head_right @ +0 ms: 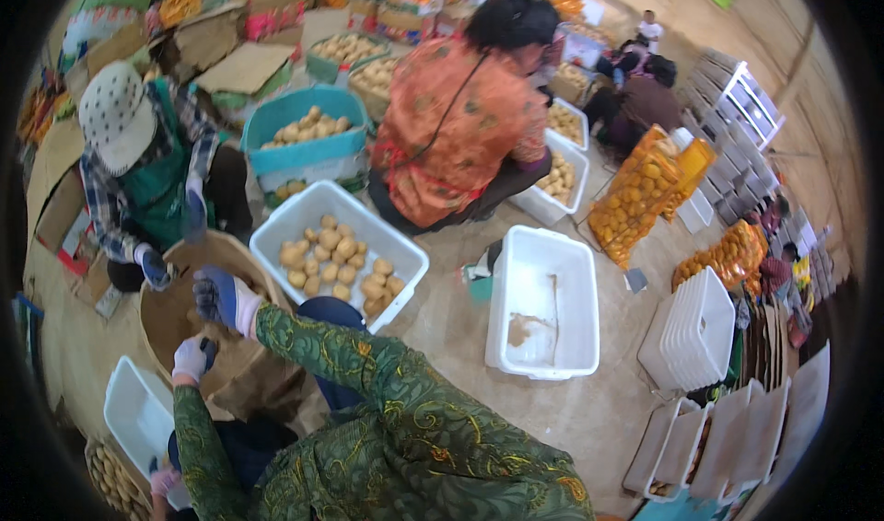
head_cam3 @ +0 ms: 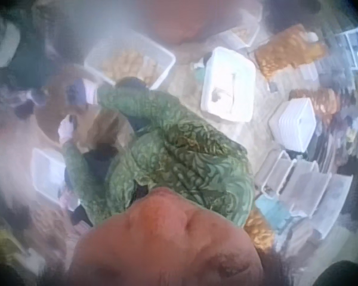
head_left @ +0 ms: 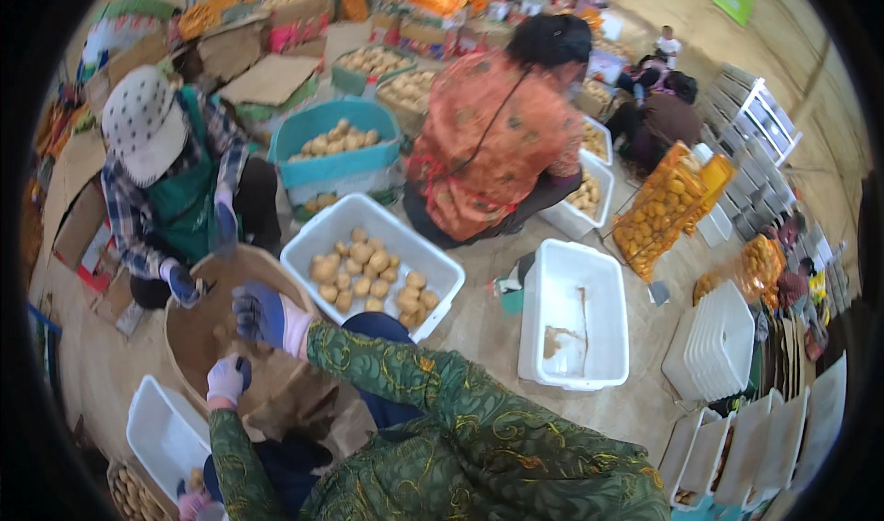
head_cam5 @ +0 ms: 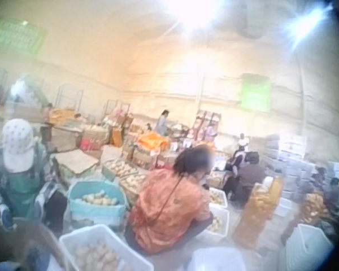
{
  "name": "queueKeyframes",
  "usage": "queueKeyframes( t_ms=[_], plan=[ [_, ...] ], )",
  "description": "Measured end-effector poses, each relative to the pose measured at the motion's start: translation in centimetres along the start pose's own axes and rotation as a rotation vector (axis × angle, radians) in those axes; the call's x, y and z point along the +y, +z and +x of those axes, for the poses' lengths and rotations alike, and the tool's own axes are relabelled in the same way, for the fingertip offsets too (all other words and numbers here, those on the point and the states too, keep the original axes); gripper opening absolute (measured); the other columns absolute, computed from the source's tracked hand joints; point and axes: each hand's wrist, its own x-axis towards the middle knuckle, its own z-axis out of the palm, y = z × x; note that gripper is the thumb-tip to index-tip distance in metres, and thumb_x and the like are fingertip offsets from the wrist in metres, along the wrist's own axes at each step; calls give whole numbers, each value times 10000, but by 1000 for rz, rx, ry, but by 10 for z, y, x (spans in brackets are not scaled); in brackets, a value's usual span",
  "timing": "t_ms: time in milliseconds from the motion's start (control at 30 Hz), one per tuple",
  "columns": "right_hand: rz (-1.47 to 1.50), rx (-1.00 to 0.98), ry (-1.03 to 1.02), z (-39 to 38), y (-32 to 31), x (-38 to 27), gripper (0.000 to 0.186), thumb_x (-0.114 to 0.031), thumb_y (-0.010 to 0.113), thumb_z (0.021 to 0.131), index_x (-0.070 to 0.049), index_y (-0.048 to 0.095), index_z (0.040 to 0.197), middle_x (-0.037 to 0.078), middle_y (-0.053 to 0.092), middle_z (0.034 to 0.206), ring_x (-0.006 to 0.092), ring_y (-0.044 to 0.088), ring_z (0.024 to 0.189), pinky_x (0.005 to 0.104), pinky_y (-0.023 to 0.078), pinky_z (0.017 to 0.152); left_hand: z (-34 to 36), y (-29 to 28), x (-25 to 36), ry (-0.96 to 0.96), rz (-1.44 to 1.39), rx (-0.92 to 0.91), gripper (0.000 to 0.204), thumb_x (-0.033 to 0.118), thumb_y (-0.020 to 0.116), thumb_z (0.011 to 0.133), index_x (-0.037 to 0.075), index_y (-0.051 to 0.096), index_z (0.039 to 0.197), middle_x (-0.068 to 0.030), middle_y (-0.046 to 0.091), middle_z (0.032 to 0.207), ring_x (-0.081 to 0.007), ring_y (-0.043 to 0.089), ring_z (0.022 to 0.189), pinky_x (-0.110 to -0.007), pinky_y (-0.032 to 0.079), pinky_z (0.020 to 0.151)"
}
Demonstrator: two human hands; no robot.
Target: The person sits on the floor and sorts potatoes from a large sack into white plastic bins. They pick up individual potatoes, inspect them, and place them into the bins while other workers perform similar tasks nearby.
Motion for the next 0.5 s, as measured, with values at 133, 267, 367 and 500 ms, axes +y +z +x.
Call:
queueKeyframes(
  t_ms=[133,267,367,500],
  plan=[
    [67,-100,44,-1,-9,9,275,-231,417,1108,-64,614,1202,68,646,1093,224,635,984,357,549,908,-5,-13,-4,3,74,-71,284,305,599,959,102,708,1125,-191,743,1050,-393,704,1012,-508,559,899],
    [-91,362,72,-13,-6,-6,305,-315,557,1071,-85,668,1239,61,687,942,177,673,835,366,590,743,15,10,-26,-54,57,-240,359,367,530,970,100,753,1058,-191,748,1080,-391,704,1041,-488,558,907],
    [-269,283,4,-18,52,-16,360,-283,525,1086,-36,615,1332,24,650,1057,137,645,884,351,566,844,21,42,-74,-201,37,-450,370,385,549,992,125,683,1217,-187,711,1223,-364,664,1150,-448,515,1008],
    [-345,351,-37,-22,71,-26,374,-262,496,1097,-35,569,1386,16,623,1040,127,635,875,347,557,872,45,84,-98,-247,129,-544,352,320,551,988,129,660,1263,-171,659,1325,-355,632,1225,-462,493,1041]
  ],
)
